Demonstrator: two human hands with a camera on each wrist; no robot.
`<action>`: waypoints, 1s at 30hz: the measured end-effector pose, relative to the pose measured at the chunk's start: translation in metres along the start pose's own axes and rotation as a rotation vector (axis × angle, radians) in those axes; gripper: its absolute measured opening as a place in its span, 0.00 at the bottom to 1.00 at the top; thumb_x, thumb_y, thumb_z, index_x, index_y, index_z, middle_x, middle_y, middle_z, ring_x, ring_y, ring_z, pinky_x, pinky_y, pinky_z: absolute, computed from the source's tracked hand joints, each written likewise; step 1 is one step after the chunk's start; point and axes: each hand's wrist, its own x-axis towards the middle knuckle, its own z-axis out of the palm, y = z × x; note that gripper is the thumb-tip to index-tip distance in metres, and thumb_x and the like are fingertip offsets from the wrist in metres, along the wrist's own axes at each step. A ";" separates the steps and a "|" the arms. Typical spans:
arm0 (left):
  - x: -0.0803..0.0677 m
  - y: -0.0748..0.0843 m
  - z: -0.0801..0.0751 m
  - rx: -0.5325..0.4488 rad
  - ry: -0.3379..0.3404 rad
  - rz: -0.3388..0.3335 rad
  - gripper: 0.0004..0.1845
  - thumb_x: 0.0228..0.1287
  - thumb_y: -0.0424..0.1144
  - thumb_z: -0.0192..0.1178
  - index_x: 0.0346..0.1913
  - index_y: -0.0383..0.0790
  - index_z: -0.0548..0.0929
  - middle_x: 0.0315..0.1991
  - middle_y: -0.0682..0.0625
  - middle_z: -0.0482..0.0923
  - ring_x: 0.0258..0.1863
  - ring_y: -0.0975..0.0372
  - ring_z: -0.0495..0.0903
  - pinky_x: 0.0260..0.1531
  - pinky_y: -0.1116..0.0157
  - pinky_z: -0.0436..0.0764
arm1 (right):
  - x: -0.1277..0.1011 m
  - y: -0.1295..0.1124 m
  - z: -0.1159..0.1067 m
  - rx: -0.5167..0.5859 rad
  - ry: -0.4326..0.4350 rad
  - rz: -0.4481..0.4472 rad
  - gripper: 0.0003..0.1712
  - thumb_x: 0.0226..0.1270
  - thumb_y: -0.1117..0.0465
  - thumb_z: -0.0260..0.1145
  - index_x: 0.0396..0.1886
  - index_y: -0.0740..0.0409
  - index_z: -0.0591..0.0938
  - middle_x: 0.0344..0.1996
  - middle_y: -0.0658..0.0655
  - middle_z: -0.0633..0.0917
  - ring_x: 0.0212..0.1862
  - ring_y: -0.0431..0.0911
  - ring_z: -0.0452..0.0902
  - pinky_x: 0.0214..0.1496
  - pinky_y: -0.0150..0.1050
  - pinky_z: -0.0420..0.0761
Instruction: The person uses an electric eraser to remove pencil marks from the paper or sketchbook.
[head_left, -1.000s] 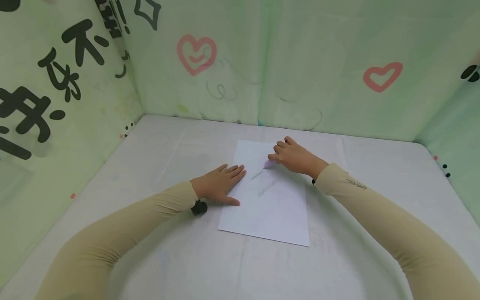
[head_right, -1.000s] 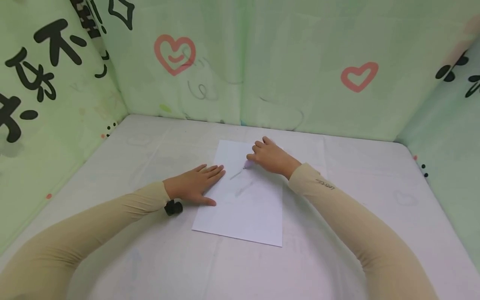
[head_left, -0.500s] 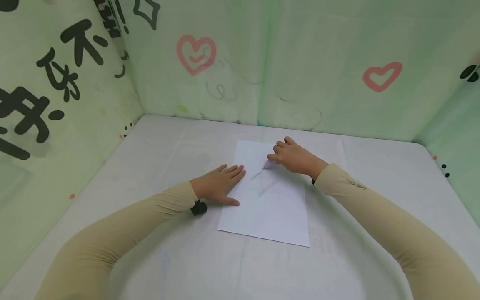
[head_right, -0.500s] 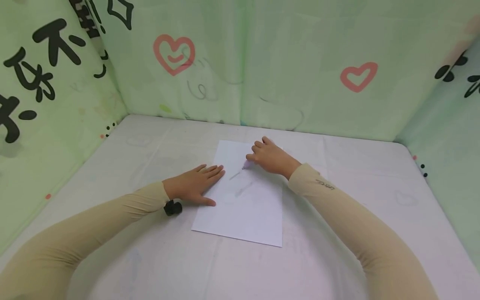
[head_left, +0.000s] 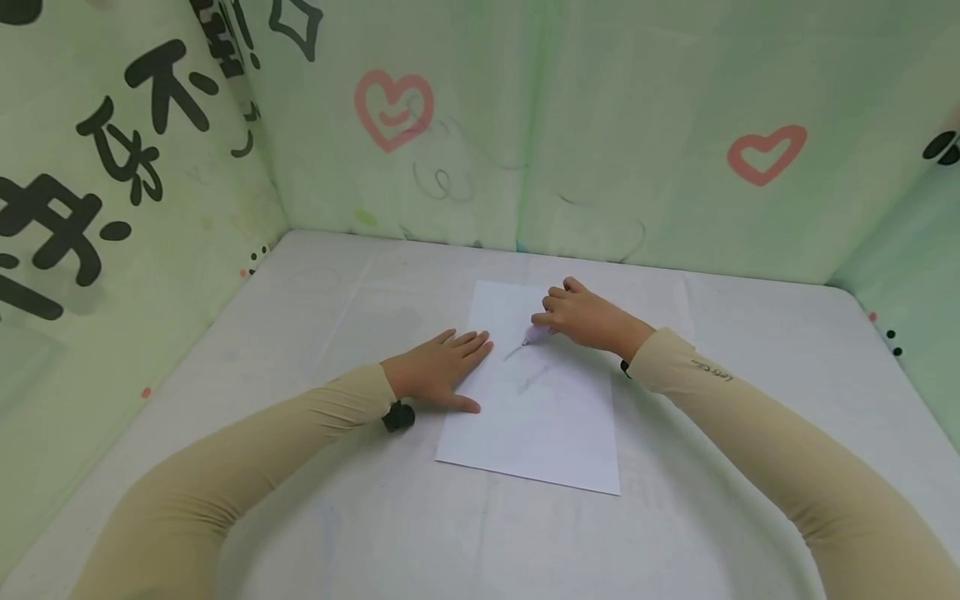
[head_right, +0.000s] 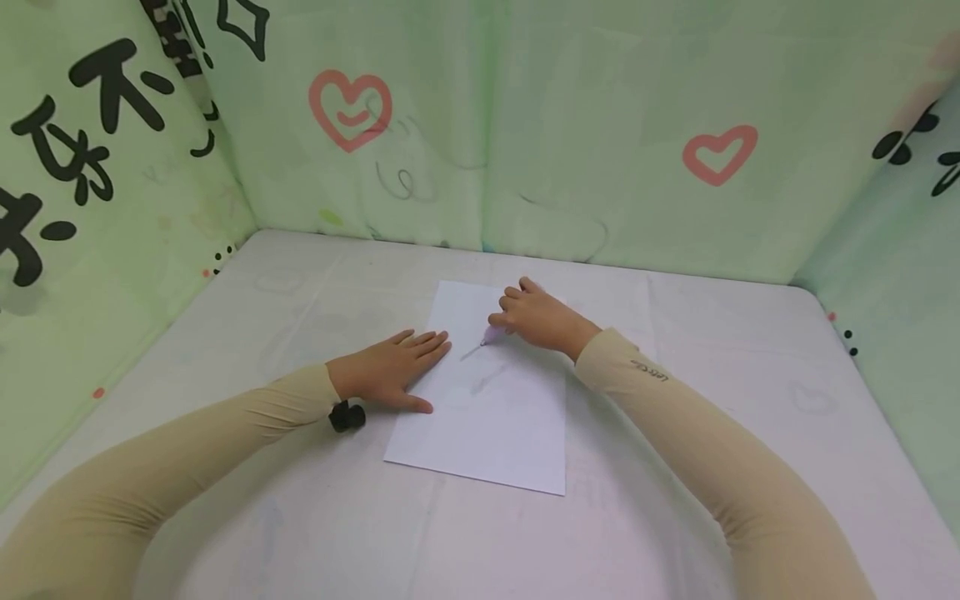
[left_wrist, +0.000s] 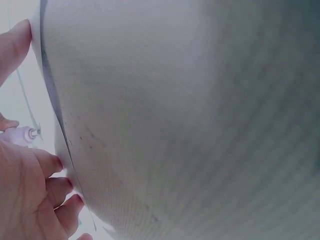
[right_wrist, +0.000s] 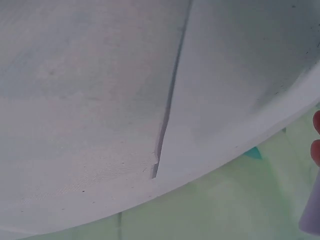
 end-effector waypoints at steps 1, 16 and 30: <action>0.000 0.000 0.000 0.002 -0.002 -0.002 0.53 0.59 0.71 0.47 0.75 0.41 0.41 0.77 0.46 0.37 0.76 0.56 0.41 0.74 0.53 0.42 | 0.000 0.000 0.000 -0.002 -0.001 -0.006 0.13 0.52 0.60 0.72 0.38 0.49 0.80 0.29 0.55 0.80 0.35 0.48 0.72 0.41 0.42 0.64; 0.001 0.000 0.001 0.002 0.005 0.003 0.53 0.59 0.71 0.46 0.75 0.41 0.40 0.77 0.46 0.37 0.76 0.56 0.40 0.74 0.53 0.42 | 0.001 -0.002 -0.004 -0.028 -0.009 0.016 0.13 0.52 0.60 0.72 0.38 0.49 0.81 0.29 0.55 0.81 0.35 0.48 0.72 0.41 0.42 0.65; -0.001 0.001 0.000 0.001 0.006 -0.003 0.52 0.60 0.71 0.46 0.75 0.41 0.41 0.77 0.46 0.37 0.76 0.56 0.41 0.74 0.53 0.43 | 0.001 -0.003 -0.002 -0.015 -0.004 -0.011 0.13 0.52 0.60 0.71 0.38 0.49 0.80 0.29 0.55 0.81 0.35 0.48 0.72 0.41 0.42 0.64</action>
